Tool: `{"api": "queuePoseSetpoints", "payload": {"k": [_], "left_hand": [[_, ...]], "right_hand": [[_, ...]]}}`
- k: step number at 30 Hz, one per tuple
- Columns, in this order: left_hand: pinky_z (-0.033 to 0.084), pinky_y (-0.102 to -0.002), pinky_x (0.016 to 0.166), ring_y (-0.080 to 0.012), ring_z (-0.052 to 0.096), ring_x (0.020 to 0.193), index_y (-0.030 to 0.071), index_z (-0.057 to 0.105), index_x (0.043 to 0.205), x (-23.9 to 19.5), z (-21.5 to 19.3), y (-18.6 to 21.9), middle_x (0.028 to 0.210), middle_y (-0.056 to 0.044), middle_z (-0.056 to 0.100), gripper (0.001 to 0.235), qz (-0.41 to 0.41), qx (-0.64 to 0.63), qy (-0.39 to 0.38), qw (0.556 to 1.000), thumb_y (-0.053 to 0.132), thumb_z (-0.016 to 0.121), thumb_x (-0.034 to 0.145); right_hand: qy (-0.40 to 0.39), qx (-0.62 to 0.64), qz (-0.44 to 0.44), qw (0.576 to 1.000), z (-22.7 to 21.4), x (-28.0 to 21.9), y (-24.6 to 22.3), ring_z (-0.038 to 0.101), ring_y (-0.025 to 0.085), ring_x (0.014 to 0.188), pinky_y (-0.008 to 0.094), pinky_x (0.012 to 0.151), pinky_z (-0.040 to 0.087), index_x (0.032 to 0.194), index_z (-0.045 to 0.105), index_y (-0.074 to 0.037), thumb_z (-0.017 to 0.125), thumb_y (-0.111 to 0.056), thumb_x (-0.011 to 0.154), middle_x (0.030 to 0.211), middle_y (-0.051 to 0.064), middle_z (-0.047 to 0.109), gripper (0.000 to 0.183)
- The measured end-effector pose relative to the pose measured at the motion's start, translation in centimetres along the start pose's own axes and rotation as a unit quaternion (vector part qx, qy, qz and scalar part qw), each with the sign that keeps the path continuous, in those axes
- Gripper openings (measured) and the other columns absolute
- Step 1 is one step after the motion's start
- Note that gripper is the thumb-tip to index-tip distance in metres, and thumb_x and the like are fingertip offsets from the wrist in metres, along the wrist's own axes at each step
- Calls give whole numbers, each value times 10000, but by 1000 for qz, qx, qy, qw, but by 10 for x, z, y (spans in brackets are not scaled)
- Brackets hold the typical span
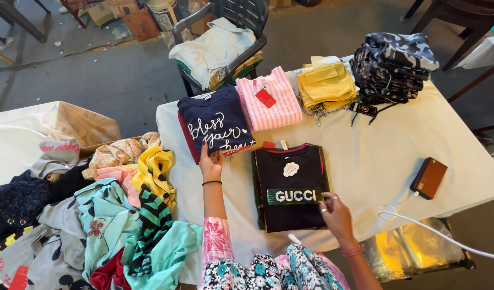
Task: The person folds various t-shirts and tops on a white table, arranging them into neat stacks. They handle items such as a pink graphic tee, a black Gucci shirt, a red shirt, and a light green shirt, smoothing and folding each one before placing it on the pile.
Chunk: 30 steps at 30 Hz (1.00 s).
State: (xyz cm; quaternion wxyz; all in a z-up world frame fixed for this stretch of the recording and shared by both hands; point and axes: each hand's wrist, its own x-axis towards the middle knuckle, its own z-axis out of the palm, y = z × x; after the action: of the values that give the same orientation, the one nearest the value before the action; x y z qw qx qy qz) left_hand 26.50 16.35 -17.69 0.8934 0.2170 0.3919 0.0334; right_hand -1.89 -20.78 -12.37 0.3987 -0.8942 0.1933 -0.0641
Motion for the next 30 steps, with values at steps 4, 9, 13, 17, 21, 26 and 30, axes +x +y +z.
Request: {"api": "queuePoseSetpoints", "payload": {"k": [4,9,13,17,21,26,30], "left_hand": [[573,-304,670,-161,655,759,44,671,1027,27,-6,-21,941,-67,666,309,56,94,-35,993,218,880,882],[610,-311,672,-155,726,850,116,662,1144,-60,19,-27,1002,-14,734,350,131,61,-133,981,108,713,798],[617,-325,716,-163,725,898,98,659,1178,-63,-17,-59,1055,-23,731,328,92,25,-156,983,107,706,854],[606,-348,755,-189,701,971,72,601,1276,-150,-21,-53,1144,-47,699,387,115,49,-199,972,132,693,905],[644,-365,744,-166,700,1023,105,521,1348,-215,-5,-29,1192,-15,669,508,177,151,-175,957,220,642,869],[606,-340,800,-188,680,1028,-39,608,1320,-162,16,-41,1187,-88,684,481,200,249,-211,924,294,665,979],[575,-291,874,-141,663,1010,-27,620,1275,-191,54,-46,1149,-68,681,422,192,258,-315,893,302,640,1011]], "right_hand": [[-100,161,-7,982,59,28,14,721,142,760,311,680,589,1192,684,-80,720,-190,912,859,68,758,302],[-409,440,62,797,100,53,-56,693,170,924,319,833,574,1308,607,-26,631,-328,1018,1100,121,712,419],[-443,565,169,676,127,84,-135,727,249,991,387,871,593,1286,604,-37,547,-503,944,1143,147,753,580],[-334,686,251,595,187,121,-100,718,258,976,419,863,589,1199,629,-33,626,-437,958,1083,119,737,471],[-214,708,213,639,156,125,-96,714,175,918,353,766,569,1161,687,-130,684,-247,977,1035,13,748,218],[-188,703,150,669,62,155,-138,727,166,879,340,721,598,1126,693,-125,657,-225,910,984,8,759,240],[-155,694,48,701,0,165,-158,719,171,884,331,775,600,1194,688,-90,660,-223,911,1022,39,753,314]]}}
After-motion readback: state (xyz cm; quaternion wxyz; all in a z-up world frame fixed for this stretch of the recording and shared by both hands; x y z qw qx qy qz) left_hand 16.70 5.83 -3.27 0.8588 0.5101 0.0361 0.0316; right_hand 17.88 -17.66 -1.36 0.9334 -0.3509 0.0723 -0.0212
